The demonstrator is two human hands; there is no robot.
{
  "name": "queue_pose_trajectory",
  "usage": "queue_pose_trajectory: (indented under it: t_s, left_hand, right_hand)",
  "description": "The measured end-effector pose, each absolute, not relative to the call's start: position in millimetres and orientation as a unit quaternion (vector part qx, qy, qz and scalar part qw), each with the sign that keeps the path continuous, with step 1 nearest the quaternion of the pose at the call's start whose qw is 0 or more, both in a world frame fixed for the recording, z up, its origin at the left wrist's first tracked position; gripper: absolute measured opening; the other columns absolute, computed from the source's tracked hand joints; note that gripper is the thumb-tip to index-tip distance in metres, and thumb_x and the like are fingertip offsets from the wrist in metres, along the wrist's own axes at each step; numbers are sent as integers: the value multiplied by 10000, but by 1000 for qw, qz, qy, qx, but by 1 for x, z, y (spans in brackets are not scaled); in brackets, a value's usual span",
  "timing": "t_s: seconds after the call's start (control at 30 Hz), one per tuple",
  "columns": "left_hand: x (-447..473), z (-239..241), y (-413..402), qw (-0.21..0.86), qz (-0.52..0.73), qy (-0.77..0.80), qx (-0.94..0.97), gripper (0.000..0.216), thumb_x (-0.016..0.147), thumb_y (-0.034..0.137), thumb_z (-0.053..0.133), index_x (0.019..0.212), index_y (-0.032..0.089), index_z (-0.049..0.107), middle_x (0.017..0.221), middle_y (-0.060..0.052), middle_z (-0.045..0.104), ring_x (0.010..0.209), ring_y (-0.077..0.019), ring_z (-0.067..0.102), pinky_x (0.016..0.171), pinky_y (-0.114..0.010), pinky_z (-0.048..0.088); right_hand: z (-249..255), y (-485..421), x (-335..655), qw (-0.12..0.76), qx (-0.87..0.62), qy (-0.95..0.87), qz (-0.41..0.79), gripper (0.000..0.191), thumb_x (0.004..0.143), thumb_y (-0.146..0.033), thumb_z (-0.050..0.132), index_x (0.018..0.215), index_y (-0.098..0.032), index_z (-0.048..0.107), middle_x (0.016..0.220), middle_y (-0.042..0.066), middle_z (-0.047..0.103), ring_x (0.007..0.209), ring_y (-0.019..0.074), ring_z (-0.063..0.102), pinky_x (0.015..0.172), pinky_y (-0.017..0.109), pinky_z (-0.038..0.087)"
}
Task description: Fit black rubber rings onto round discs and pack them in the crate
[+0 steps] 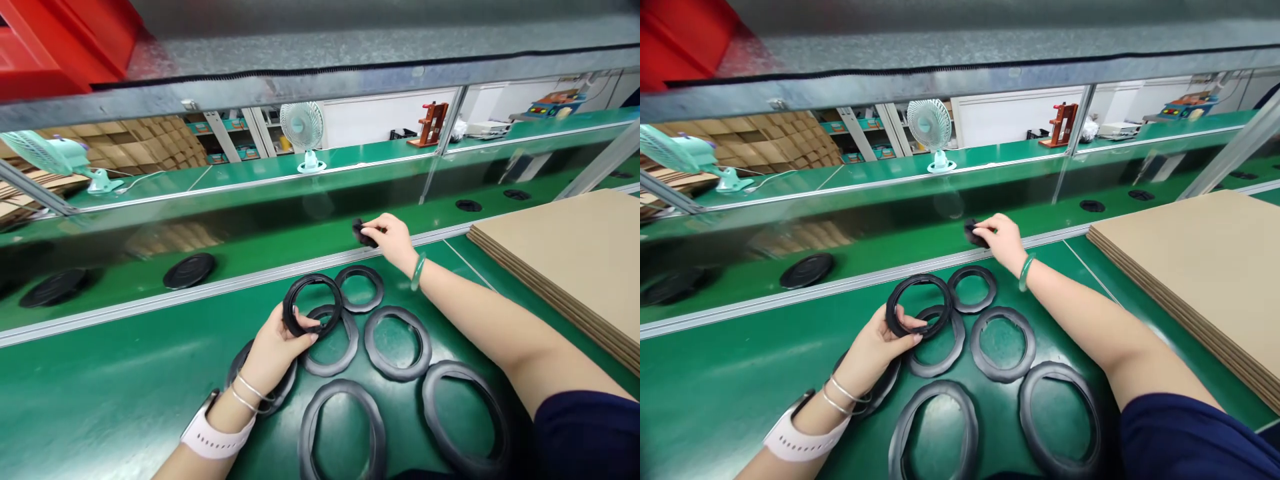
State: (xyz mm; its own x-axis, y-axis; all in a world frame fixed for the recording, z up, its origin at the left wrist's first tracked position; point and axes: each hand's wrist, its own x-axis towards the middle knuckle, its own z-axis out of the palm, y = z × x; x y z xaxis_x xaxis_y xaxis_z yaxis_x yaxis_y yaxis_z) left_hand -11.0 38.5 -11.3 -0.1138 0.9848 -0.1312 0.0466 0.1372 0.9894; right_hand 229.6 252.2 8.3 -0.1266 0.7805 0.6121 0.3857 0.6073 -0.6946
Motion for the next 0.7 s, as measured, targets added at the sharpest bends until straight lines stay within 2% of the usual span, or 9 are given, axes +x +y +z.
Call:
queue_pose_trajectory:
  t_s: [0.13, 0.23, 0.3, 0.4, 0.7]
  left_hand:
    - [-10, -10, 40, 495, 484, 571, 442, 547, 596, 219, 854, 985, 193, 471, 881, -54, 768, 907, -232, 707, 914, -426, 524]
    - [-8, -10, 40, 503, 504, 556, 430, 651, 583, 196, 858, 1133, 180, 509, 1033, -55, 737, 986, -229, 689, 935, -400, 527]
    - [-8, -10, 40, 501, 514, 551, 425, 701, 585, 181, 856, 1194, 190, 510, 1113, -49, 705, 1021, -219, 673, 935, -378, 533]
    - [-8, -11, 40, 496, 513, 554, 428, 686, 599, 180, 853, 1196, 193, 514, 1095, -38, 695, 1001, -210, 670, 913, -366, 545]
    - [-10, -12, 40, 487, 511, 565, 427, 659, 581, 164, 870, 1147, 200, 534, 1067, -17, 687, 996, -190, 660, 906, -330, 557]
  right_hand:
    - [29, 168, 189, 491, -228, -817, 198, 145, 925, -286, 658, 877, -191, 756, 768, 33, 620, 755, 174, 578, 725, 305, 470]
    - [19, 138, 175, 463, -149, -863, 134, 189, 969, -297, 601, 914, -174, 734, 765, 47, 616, 749, 176, 561, 737, 315, 477]
    - [8, 134, 171, 453, -125, -879, 81, 209, 990, -290, 560, 945, -156, 715, 782, 58, 610, 749, 179, 549, 737, 318, 485]
    - [-1, 135, 171, 441, -106, -891, 25, 212, 998, -262, 534, 966, -134, 700, 800, 65, 607, 748, 179, 542, 723, 310, 488]
    - [1, 130, 171, 422, -106, -900, -5, 238, 1014, -253, 491, 943, -131, 684, 781, 51, 588, 731, 168, 544, 708, 291, 475]
